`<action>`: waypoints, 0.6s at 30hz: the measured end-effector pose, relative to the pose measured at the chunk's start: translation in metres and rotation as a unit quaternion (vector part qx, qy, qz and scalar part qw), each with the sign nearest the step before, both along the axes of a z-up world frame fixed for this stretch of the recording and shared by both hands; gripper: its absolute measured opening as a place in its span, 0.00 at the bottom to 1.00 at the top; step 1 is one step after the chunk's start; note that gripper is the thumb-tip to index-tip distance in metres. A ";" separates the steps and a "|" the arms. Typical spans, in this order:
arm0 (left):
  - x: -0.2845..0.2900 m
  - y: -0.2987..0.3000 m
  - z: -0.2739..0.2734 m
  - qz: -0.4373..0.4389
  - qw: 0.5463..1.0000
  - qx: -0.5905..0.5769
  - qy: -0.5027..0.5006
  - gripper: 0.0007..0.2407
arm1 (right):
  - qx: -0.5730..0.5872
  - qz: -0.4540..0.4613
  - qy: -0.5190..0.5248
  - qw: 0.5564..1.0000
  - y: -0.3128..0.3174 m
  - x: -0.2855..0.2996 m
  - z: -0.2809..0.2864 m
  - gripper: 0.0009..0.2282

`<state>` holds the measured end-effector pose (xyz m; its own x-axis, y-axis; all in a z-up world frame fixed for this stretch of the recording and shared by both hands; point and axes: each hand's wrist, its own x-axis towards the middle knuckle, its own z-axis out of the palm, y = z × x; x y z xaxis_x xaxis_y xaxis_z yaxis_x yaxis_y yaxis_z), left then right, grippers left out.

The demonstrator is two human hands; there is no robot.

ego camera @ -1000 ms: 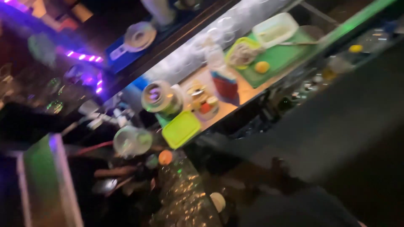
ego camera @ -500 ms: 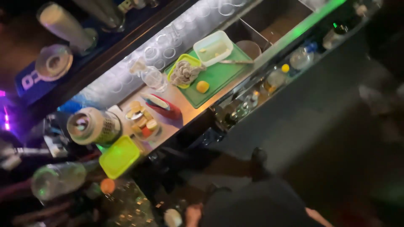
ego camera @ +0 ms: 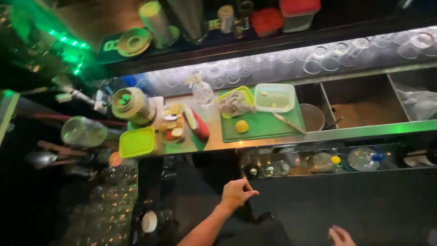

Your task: The person slices lemons into wedges on a green cutting board using a knife. They repeatedly cut the fruit and transfer the pieces into a white container filled with water.

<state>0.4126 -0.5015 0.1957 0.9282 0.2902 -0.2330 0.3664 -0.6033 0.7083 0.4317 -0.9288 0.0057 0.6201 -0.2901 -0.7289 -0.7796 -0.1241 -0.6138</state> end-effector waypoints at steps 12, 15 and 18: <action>0.072 0.039 0.043 -0.245 0.960 0.099 -0.094 0.09 | -0.106 0.244 -0.279 0.923 0.182 0.168 0.205 0.08; 0.066 0.047 0.029 -0.281 0.937 0.170 -0.117 0.07 | -0.210 0.364 -0.348 0.838 0.194 0.202 0.209 0.08; 0.082 0.069 0.018 -0.155 0.959 0.130 -0.197 0.02 | -0.230 0.307 -0.394 0.835 0.229 0.262 0.200 0.09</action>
<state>0.4946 -0.4323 0.2141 0.9806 -0.0139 0.1956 -0.1244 -0.8154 0.5654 0.6935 -0.7002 0.2059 0.9897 0.1212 0.0767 0.1407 -0.7158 -0.6840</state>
